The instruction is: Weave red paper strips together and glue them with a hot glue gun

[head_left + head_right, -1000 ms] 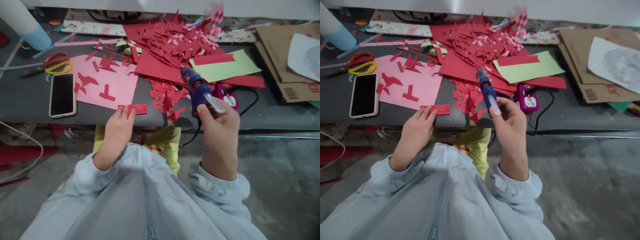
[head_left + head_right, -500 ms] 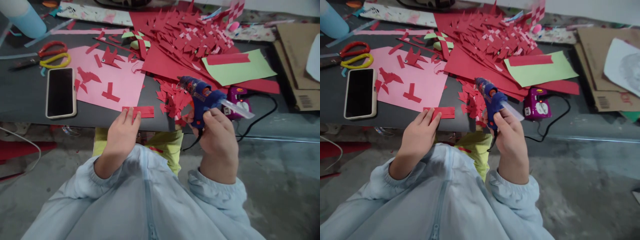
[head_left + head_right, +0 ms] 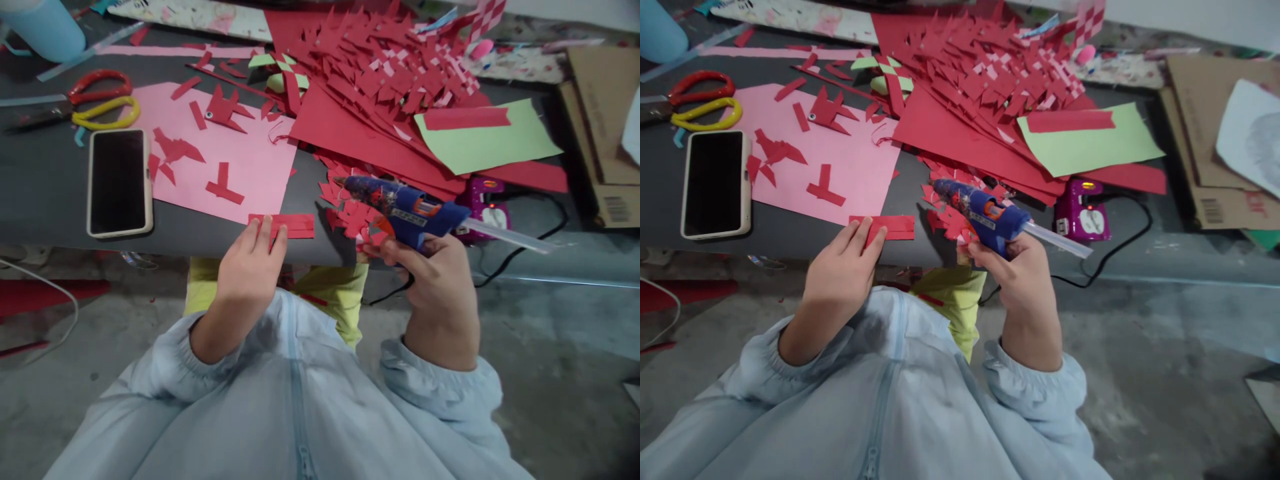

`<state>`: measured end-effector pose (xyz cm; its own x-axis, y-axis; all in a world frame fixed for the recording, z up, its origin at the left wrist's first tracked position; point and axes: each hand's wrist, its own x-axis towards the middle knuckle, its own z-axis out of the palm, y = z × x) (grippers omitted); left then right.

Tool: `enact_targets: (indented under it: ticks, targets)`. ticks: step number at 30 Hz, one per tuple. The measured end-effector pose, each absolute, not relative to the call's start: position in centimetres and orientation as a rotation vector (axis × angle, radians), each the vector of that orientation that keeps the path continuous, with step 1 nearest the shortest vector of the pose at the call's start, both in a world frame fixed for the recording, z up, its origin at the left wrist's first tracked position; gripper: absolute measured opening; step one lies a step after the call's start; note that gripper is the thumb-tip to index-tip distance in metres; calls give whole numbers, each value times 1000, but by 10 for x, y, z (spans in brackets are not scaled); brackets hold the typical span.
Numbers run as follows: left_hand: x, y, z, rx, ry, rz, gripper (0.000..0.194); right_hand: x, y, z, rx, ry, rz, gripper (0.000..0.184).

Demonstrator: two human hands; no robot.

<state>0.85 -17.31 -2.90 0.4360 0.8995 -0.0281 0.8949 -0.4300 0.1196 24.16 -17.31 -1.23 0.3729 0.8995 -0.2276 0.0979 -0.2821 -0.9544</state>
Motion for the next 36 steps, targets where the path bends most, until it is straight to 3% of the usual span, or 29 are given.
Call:
enact_targets:
  ticks: [11,21,36]
  targets:
    - [9,-174,-28,2585,1609,64,47,267,-186,-23,-1682,-1266,1089,40]
    - [9,-174,-29,2584,1601,86,47,221,-164,-15,-1420,-1001,1151,38]
    - [8,-175,-32,2632,1572,133,44,189,-130,-26,-1329,-1214,1114,40]
